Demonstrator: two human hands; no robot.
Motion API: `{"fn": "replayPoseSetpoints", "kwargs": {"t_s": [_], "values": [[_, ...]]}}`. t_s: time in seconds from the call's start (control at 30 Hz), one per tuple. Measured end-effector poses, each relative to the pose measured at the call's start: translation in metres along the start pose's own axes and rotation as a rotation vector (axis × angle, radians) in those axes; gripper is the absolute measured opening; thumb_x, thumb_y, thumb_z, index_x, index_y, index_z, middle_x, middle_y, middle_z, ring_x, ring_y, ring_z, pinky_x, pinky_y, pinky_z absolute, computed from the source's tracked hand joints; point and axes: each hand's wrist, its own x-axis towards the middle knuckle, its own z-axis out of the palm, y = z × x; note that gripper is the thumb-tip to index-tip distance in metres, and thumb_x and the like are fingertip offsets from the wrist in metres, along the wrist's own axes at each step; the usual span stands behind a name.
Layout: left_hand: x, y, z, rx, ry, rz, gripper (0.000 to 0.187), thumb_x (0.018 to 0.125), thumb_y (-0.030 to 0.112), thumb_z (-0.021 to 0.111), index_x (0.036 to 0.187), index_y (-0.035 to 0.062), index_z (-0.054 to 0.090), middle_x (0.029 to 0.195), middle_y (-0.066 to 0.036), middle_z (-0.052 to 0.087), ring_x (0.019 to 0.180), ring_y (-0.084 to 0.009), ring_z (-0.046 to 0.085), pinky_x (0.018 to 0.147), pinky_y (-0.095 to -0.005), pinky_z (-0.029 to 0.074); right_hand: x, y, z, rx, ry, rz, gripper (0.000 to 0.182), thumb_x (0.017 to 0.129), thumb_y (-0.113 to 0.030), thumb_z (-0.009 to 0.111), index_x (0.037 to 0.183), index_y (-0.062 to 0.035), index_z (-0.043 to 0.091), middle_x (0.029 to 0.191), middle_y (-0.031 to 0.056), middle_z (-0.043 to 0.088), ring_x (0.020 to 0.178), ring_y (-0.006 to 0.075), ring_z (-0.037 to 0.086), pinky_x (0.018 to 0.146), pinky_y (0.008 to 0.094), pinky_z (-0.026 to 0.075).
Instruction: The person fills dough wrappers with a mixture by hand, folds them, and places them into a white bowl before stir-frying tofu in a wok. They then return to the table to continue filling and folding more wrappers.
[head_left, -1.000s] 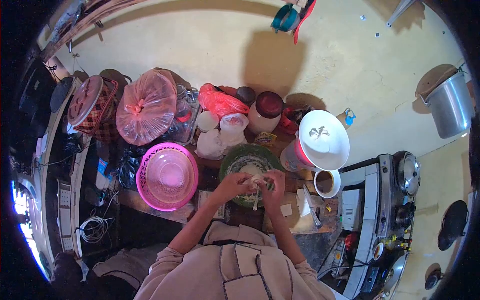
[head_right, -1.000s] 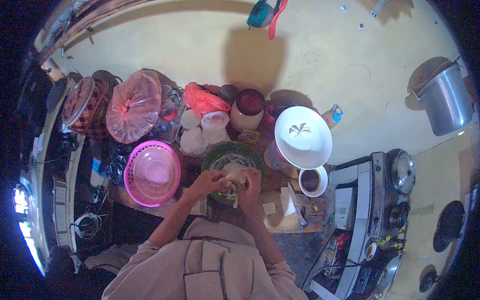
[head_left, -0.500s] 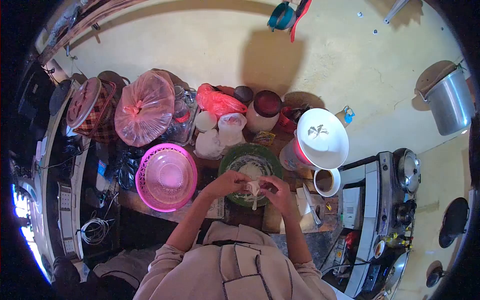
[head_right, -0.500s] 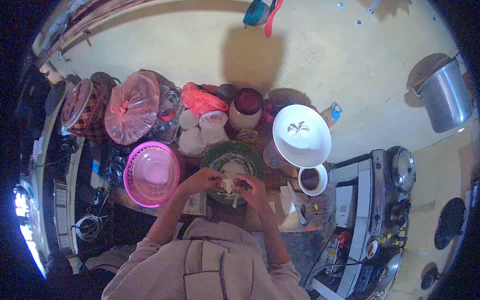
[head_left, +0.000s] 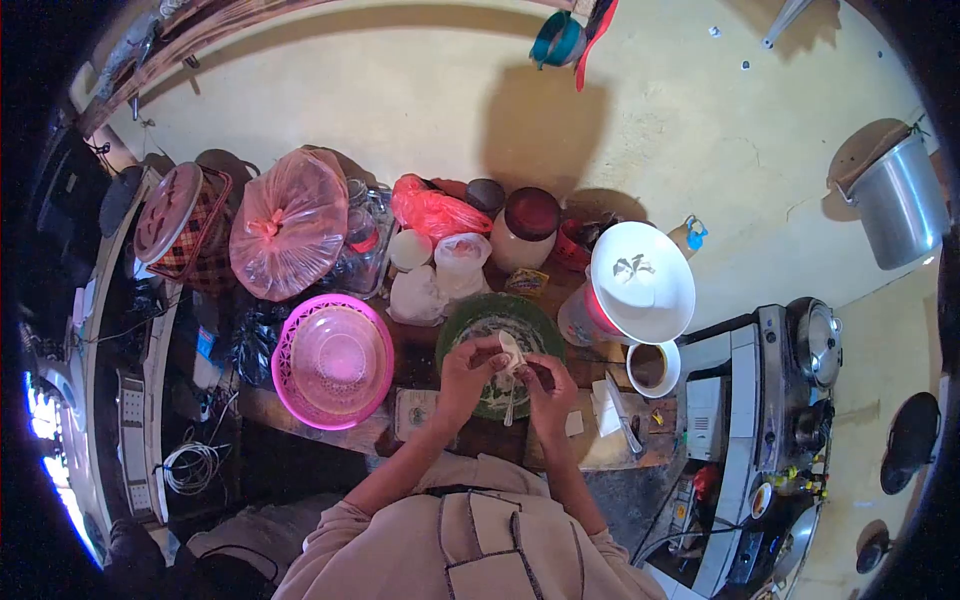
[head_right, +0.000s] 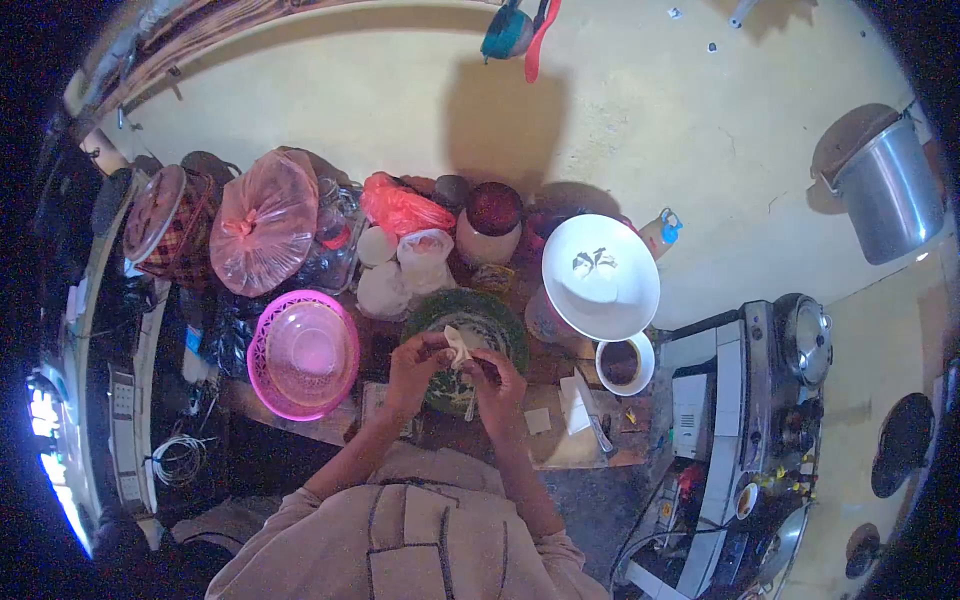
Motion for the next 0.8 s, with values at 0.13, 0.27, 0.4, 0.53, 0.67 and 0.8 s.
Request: {"fn": "replayPoseSetpoints", "kwargs": {"t_s": [0.13, 0.27, 0.4, 0.53, 0.67, 0.8], "values": [[-0.004, -0.006, 0.002, 0.002, 0.018, 0.127, 0.019, 0.075, 0.001, 0.062, 0.093, -0.0012, 0.058, 0.089, -0.005, 0.059, 0.078, -0.0089, 0.055, 0.072, -0.0235, 0.045, -0.001, 0.000, -0.001, -0.040, 0.008, -0.014, 0.014, 0.077, -0.001, 0.059, 0.091, 0.0015, 0.058, 0.080, 0.0054, 0.060, 0.072, 0.0100, 0.058, 0.064, 0.0216, 0.046], [-0.008, 0.001, 0.006, -0.075, 0.075, 0.149, 0.020, 0.076, -0.001, 0.060, 0.096, 0.0002, 0.058, 0.089, -0.004, 0.060, 0.080, -0.0105, 0.056, 0.074, -0.0236, 0.045, -0.001, 0.003, -0.002, -0.065, 0.003, -0.045, 0.013, 0.078, -0.001, 0.058, 0.091, 0.0022, 0.058, 0.080, 0.0058, 0.060, 0.070, 0.0099, 0.058, 0.062, 0.0213, 0.047], [-0.007, -0.005, 0.002, 0.097, 0.036, 0.265, 0.025, 0.076, -0.005, 0.058, 0.100, 0.0005, 0.058, 0.095, -0.007, 0.057, 0.087, -0.0129, 0.056, 0.077, -0.0235, 0.044, -0.001, -0.001, -0.001, 0.037, 0.005, 0.028, 0.014, 0.078, -0.001, 0.058, 0.091, 0.0036, 0.059, 0.079, 0.0072, 0.060, 0.068, 0.0108, 0.058, 0.060, 0.0218, 0.047], [-0.003, -0.007, -0.001, 0.164, -0.038, 0.402, 0.026, 0.074, -0.005, 0.059, 0.099, 0.0021, 0.060, 0.098, -0.008, 0.055, 0.090, -0.0142, 0.054, 0.078, -0.0235, 0.044, 0.003, -0.017, 0.004, 0.182, 0.037, 0.080, 0.013, 0.078, -0.001, 0.059, 0.090, 0.0045, 0.060, 0.078, 0.0078, 0.060, 0.066, 0.0111, 0.058, 0.059, 0.0223, 0.048], [-0.005, -0.007, 0.000, 0.071, -0.039, 0.285, 0.026, 0.074, -0.004, 0.060, 0.099, 0.0017, 0.059, 0.100, -0.009, 0.055, 0.091, -0.0152, 0.054, 0.080, -0.0247, 0.044, 0.004, -0.018, 0.004, 0.285, 0.045, 0.138, 0.012, 0.078, -0.001, 0.059, 0.088, 0.0049, 0.060, 0.078, 0.0080, 0.060, 0.065, 0.0108, 0.057, 0.058, 0.0226, 0.049], [-0.005, -0.006, 0.002, -0.090, -0.079, 0.235, 0.025, 0.074, -0.006, 0.058, 0.099, 0.0006, 0.058, 0.102, -0.009, 0.055, 0.092, -0.0155, 0.054, 0.082, -0.0252, 0.044, 0.003, -0.016, 0.005, 0.279, 0.064, 0.146, 0.013, 0.078, -0.002, 0.060, 0.089, 0.0047, 0.061, 0.079, 0.0081, 0.060, 0.065, 0.0108, 0.056, 0.057, 0.0223, 0.048]]}}
